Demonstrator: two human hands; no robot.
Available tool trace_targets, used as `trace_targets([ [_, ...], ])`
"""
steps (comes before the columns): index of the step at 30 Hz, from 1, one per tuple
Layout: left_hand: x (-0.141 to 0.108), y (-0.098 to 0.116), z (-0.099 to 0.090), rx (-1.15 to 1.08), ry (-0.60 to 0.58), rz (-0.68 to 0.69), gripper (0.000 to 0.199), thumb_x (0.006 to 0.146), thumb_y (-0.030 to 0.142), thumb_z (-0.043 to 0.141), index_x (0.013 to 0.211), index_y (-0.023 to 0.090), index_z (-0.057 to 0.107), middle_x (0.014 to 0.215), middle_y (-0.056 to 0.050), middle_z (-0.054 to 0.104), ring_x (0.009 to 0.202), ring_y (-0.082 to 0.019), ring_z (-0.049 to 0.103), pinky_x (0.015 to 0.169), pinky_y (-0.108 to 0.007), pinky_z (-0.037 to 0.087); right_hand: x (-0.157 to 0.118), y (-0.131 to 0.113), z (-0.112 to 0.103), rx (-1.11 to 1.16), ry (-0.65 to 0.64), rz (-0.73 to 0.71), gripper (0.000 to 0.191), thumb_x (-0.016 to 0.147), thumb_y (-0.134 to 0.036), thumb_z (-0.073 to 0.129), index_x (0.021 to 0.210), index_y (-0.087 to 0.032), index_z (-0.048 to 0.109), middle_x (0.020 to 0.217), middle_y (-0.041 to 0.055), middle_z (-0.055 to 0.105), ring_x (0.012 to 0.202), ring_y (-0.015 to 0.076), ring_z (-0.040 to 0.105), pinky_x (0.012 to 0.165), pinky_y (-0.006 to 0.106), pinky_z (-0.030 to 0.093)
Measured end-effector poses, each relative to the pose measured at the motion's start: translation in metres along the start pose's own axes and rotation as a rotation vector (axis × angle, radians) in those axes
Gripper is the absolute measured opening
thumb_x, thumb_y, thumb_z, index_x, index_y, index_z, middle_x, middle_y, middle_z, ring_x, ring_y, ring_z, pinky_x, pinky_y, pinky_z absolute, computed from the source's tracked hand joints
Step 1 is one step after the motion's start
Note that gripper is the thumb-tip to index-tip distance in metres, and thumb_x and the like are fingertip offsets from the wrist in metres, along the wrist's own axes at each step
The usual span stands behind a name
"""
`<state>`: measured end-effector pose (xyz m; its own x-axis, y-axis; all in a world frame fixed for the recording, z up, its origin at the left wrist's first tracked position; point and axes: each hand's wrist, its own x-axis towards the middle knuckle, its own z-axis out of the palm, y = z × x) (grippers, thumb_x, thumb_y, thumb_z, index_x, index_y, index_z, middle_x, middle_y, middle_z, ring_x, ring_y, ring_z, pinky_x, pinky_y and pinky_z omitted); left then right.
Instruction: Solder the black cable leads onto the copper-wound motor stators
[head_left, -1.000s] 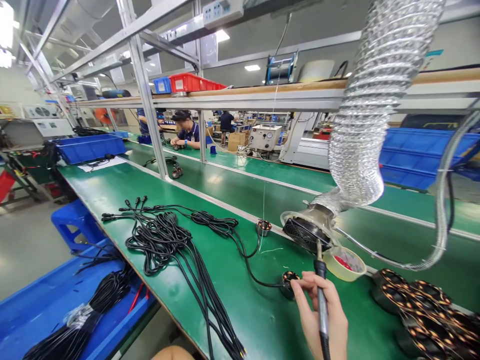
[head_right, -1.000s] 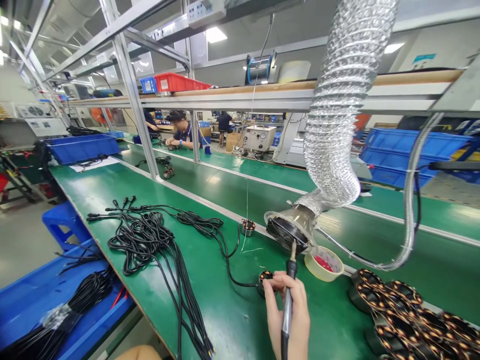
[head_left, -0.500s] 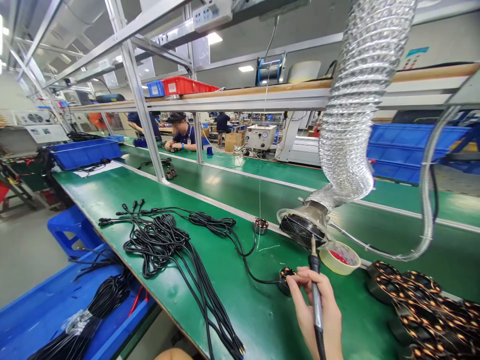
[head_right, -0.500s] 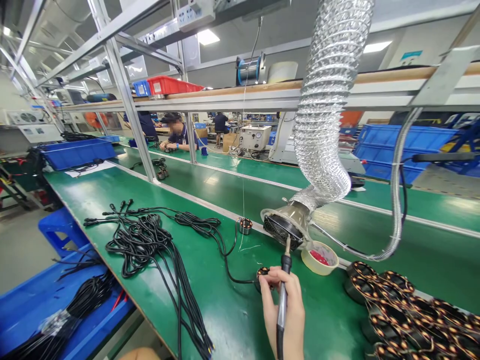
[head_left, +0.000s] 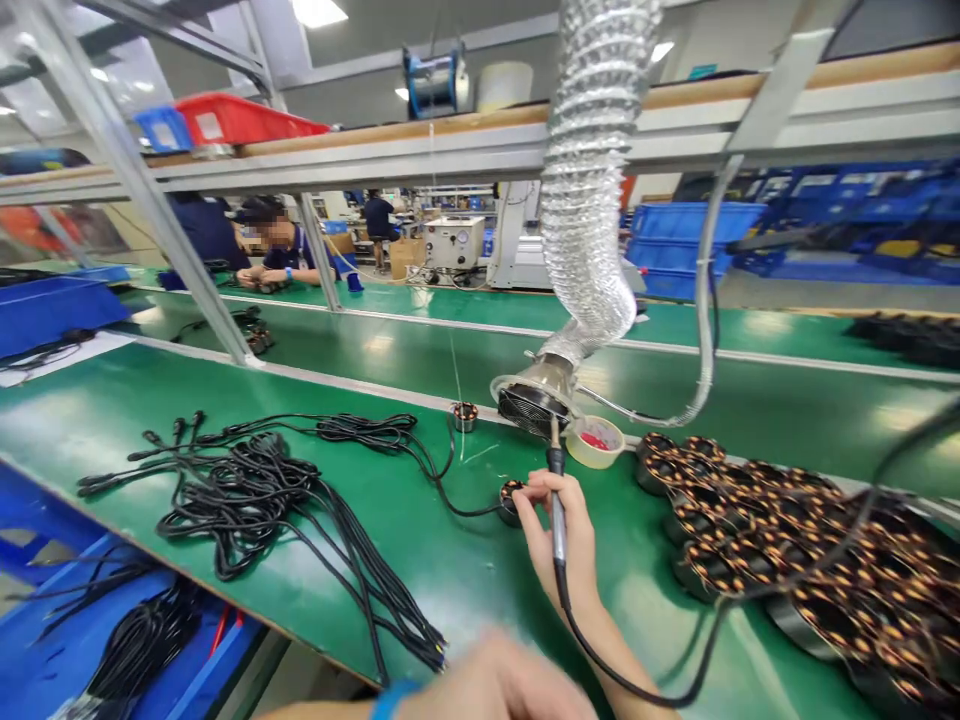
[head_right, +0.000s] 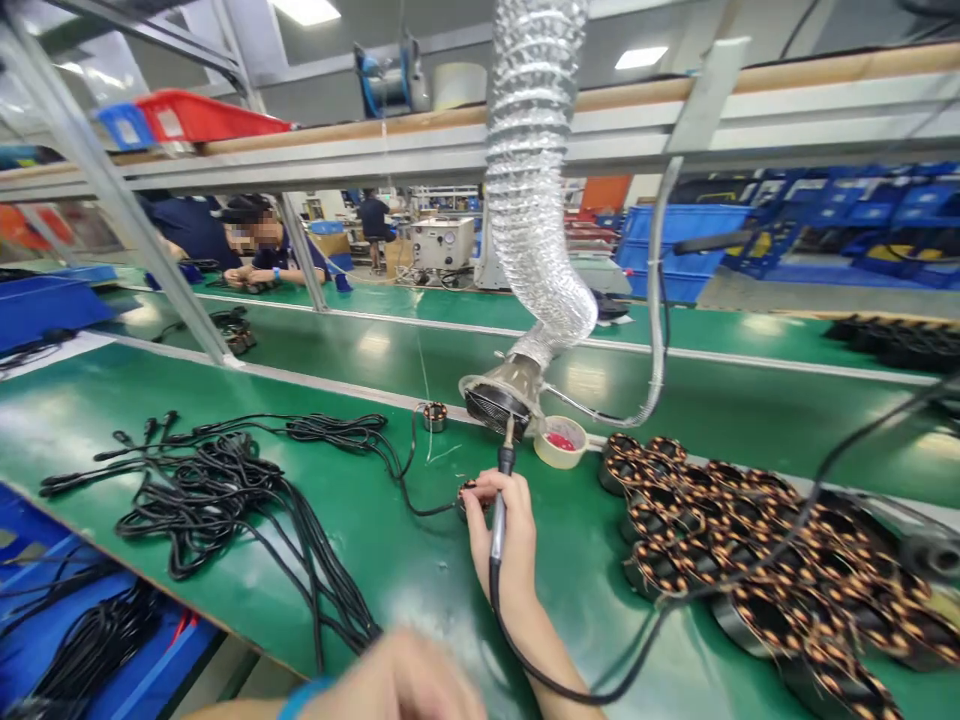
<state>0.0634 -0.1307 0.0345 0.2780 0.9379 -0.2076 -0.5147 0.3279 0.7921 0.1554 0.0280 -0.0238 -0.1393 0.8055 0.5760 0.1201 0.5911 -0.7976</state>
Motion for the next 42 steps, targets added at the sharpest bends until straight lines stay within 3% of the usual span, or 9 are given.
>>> trace_targets([
  [3, 0.025, 0.024, -0.030, 0.010, 0.182, 0.181, 0.019, 0.075, 0.029, 0.082, 0.077, 0.013, 0.072, 0.068, -0.002, 0.061, 0.058, -0.008, 0.052, 0.058, -0.020, 0.044, -0.001, -0.001, 0.000, -0.001, -0.012, 0.002, 0.009, 0.091, -0.020, 0.061, 0.097, -0.023, 0.056, 0.096, 0.0010, 0.054, 0.080, 0.0142, 0.062, 0.079, 0.032, 0.052],
  [5, 0.035, 0.036, -0.049, 0.014, 0.321, 0.304, 0.020, 0.074, 0.028, 0.083, 0.076, 0.012, 0.072, 0.063, -0.001, 0.058, 0.056, -0.007, 0.049, 0.055, -0.018, 0.040, -0.001, -0.001, 0.000, 0.003, -0.017, 0.006, 0.009, 0.091, -0.018, 0.061, 0.096, -0.023, 0.055, 0.096, 0.0007, 0.053, 0.080, 0.0143, 0.061, 0.078, 0.031, 0.051],
  [7, 0.039, 0.041, -0.063, 0.006, 0.378, 0.336, 0.020, 0.075, 0.028, 0.083, 0.079, 0.011, 0.073, 0.065, -0.001, 0.058, 0.057, -0.006, 0.048, 0.055, -0.018, 0.040, -0.001, -0.001, 0.000, 0.005, -0.021, 0.010, 0.011, 0.090, -0.017, 0.061, 0.097, -0.023, 0.055, 0.096, 0.0005, 0.053, 0.080, 0.0141, 0.061, 0.078, 0.031, 0.050],
  [10, 0.040, 0.039, -0.070, -0.012, 0.383, 0.323, 0.019, 0.077, 0.026, 0.081, 0.080, 0.010, 0.073, 0.069, -0.002, 0.059, 0.058, -0.006, 0.049, 0.056, -0.018, 0.041, -0.001, -0.001, 0.000, 0.001, -0.024, 0.013, 0.012, 0.090, -0.016, 0.061, 0.097, -0.024, 0.055, 0.095, 0.0001, 0.053, 0.081, 0.0143, 0.061, 0.079, 0.031, 0.050],
  [17, 0.050, 0.035, -0.061, -0.128, 0.331, 0.293, 0.019, 0.077, 0.024, 0.082, 0.080, 0.008, 0.072, 0.070, -0.002, 0.057, 0.058, -0.005, 0.048, 0.055, -0.017, 0.041, -0.001, 0.001, 0.000, -0.002, -0.022, 0.020, 0.012, 0.090, -0.017, 0.061, 0.099, -0.023, 0.055, 0.096, 0.0005, 0.053, 0.080, 0.0143, 0.061, 0.078, 0.030, 0.050],
  [26, 0.056, 0.031, -0.066, -0.221, 0.336, 0.236, 0.022, 0.071, 0.021, 0.086, 0.081, 0.007, 0.072, 0.069, -0.001, 0.054, 0.057, -0.004, 0.046, 0.054, -0.017, 0.041, -0.001, 0.000, -0.001, 0.029, -0.021, 0.021, 0.013, 0.090, -0.017, 0.062, 0.099, -0.024, 0.055, 0.097, 0.0001, 0.052, 0.080, 0.0133, 0.061, 0.079, 0.030, 0.050],
  [34, 0.057, 0.035, -0.071, -0.210, 0.370, 0.273, 0.022, 0.069, 0.020, 0.086, 0.080, 0.008, 0.072, 0.069, -0.001, 0.055, 0.057, -0.004, 0.048, 0.054, -0.016, 0.043, 0.000, -0.002, 0.000, -0.001, -0.005, 0.007, 0.014, 0.088, -0.014, 0.062, 0.096, -0.024, 0.055, 0.095, -0.0002, 0.054, 0.079, 0.0129, 0.062, 0.075, 0.028, 0.050],
  [38, 0.053, 0.048, -0.087, -0.162, 0.414, 0.333, 0.024, 0.068, 0.021, 0.087, 0.082, 0.008, 0.073, 0.070, 0.000, 0.057, 0.058, -0.004, 0.050, 0.054, -0.016, 0.045, 0.000, -0.002, -0.001, -0.004, -0.006, 0.006, 0.014, 0.089, -0.014, 0.062, 0.096, -0.024, 0.055, 0.095, -0.0003, 0.054, 0.079, 0.0130, 0.062, 0.077, 0.029, 0.050],
  [42, 0.066, 0.091, -0.130, 0.006, 0.563, 0.450, 0.027, 0.066, 0.020, 0.085, 0.087, 0.008, 0.073, 0.075, -0.003, 0.063, 0.061, -0.006, 0.055, 0.058, -0.018, 0.048, 0.000, 0.000, -0.001, 0.009, -0.011, 0.011, 0.013, 0.089, -0.016, 0.062, 0.098, -0.024, 0.056, 0.095, -0.0006, 0.053, 0.079, 0.0129, 0.061, 0.081, 0.030, 0.049],
])
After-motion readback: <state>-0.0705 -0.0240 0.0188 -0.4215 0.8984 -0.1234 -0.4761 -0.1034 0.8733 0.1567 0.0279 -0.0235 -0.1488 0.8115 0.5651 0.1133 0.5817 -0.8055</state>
